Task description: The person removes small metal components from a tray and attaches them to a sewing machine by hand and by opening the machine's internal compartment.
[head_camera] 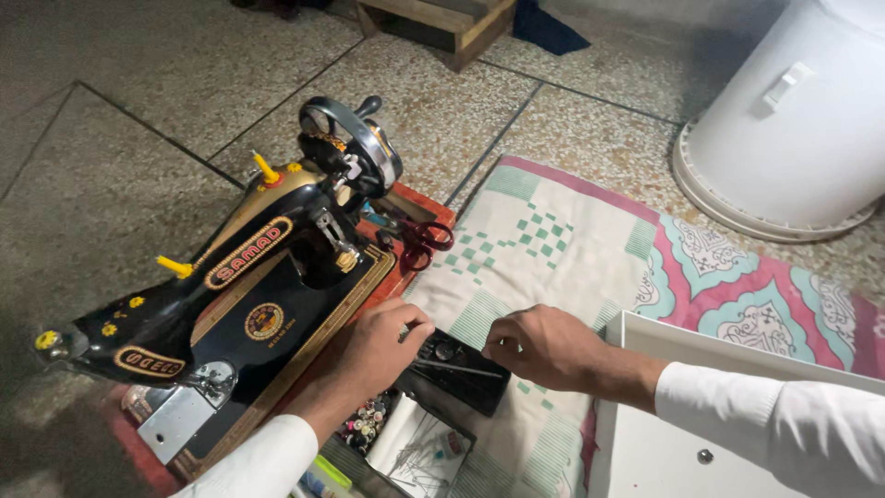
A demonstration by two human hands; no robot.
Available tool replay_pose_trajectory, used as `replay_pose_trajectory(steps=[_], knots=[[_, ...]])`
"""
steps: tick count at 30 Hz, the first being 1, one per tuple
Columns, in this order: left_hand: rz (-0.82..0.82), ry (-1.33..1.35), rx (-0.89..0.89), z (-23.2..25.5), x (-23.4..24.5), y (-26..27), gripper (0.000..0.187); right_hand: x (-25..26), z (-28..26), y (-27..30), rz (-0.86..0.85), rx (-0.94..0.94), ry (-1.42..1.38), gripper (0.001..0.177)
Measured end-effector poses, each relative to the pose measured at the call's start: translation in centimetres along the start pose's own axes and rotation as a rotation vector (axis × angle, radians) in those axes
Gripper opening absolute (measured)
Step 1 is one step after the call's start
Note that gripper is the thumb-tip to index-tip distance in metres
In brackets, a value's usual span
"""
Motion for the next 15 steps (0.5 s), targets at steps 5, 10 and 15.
replay_pose_trajectory(steps=[5, 10, 15], knots=[[-0.102, 0.007, -0.041, 2.6, -1.4, -1.2, 0.016, 1.2, 1.1, 2.9, 0.007, 0.073, -0.018, 0.019], [-0.273, 0.015, -0.048, 4.6, -3.7, -2.0, 0.020, 1.4, 2.2, 5.4, -0.082, 0.033, -0.005, 0.018], [-0.364, 0.059, -0.131, 7.1, -5.9, -2.7, 0.021, 2.2, 3.1, 8.0, -0.067, -0.008, 0.008, 0.017]])
Point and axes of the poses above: each hand's wrist, its own y-axis away from the middle knuckle, its own x-axis out of the back of the hand, z = x × y, the point moved 8 cm from there along -y, towards the middle knuckle, and after that the axes turned 7 degrees about -x, right-handed, at the moved point
